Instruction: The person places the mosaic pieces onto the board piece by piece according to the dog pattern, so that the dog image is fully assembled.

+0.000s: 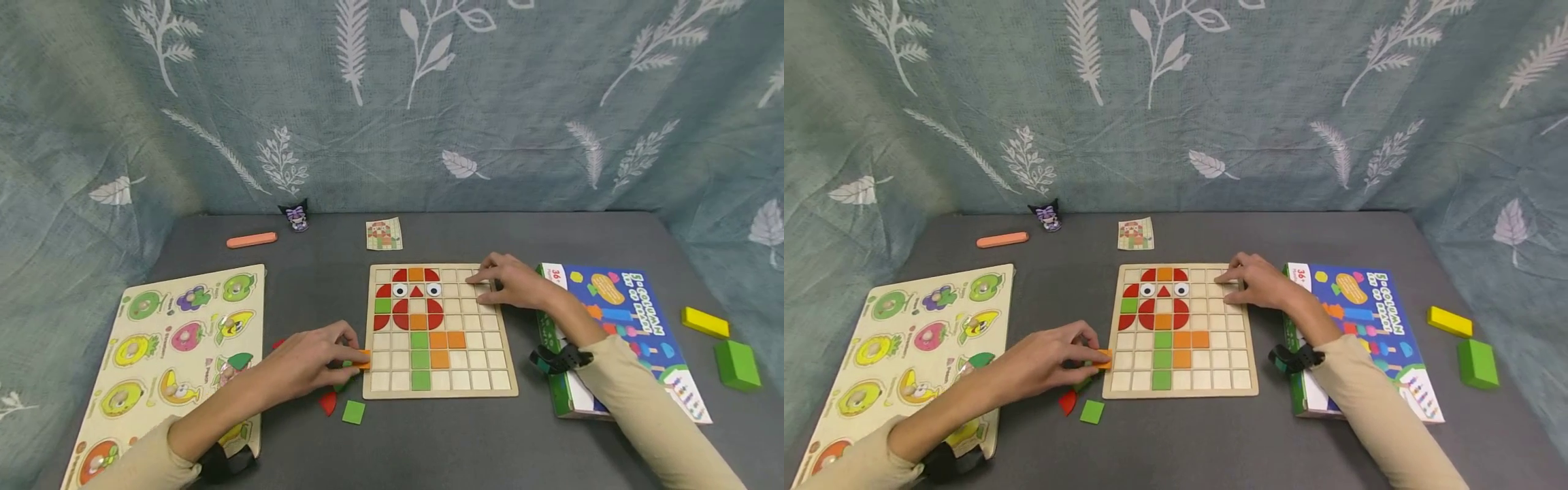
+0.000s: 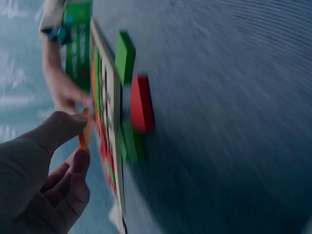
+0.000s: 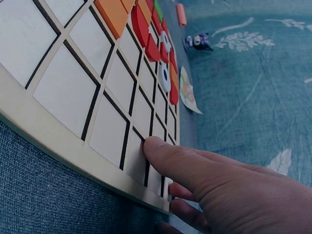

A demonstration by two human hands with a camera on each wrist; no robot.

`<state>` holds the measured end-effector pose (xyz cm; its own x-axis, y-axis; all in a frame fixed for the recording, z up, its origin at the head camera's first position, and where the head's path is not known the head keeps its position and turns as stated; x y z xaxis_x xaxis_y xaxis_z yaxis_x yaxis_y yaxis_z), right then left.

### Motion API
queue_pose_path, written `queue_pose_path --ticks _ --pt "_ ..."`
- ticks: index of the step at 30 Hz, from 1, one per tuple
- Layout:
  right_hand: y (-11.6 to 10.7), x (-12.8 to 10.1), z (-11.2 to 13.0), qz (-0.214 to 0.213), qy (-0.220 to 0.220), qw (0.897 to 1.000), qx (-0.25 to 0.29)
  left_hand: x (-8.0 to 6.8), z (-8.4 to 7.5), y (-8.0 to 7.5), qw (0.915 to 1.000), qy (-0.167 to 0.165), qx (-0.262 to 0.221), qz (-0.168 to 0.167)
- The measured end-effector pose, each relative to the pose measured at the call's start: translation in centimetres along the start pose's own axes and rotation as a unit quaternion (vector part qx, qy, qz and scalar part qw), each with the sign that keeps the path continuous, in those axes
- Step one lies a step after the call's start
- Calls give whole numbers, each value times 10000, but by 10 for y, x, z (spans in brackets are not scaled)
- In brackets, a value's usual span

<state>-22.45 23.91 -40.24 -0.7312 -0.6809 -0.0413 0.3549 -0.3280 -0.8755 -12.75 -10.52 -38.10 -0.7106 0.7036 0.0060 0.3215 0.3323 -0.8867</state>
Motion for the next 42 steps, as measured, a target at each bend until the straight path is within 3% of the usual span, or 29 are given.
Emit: queue_pose_path --ticks 10,14,18,24,33,42 --pt "0 1 0 46 73 10000 -7 64 -49 30 9952 832 97 498" --pt "0 0 0 36 92 10000 6 87 -63 38 9930 975 242 626" --pt "0 1 -1 34 119 9999 30 101 -69 47 9913 1008 485 696" --pt "0 0 -1 23 143 9999 -5 111 -75 52 9891 1138 745 563" --pt "-1 -2 -3 44 136 9999 -6 117 -83 54 9859 1105 1050 696" --pt "1 0 -3 45 129 9999 22 108 -84 53 9811 1005 1522 639"
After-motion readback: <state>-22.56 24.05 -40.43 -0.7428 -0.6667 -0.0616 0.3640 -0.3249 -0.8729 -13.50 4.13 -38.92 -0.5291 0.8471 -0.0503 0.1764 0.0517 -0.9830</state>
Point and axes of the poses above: each hand's wrist, its own x-axis towards the middle knuckle, its own y-axis out of the palm, z = x × y, the point moved 3 cm from there along x, towards the middle knuckle, and after that the axes turned 6 degrees about -y, right-handed, at the moved point
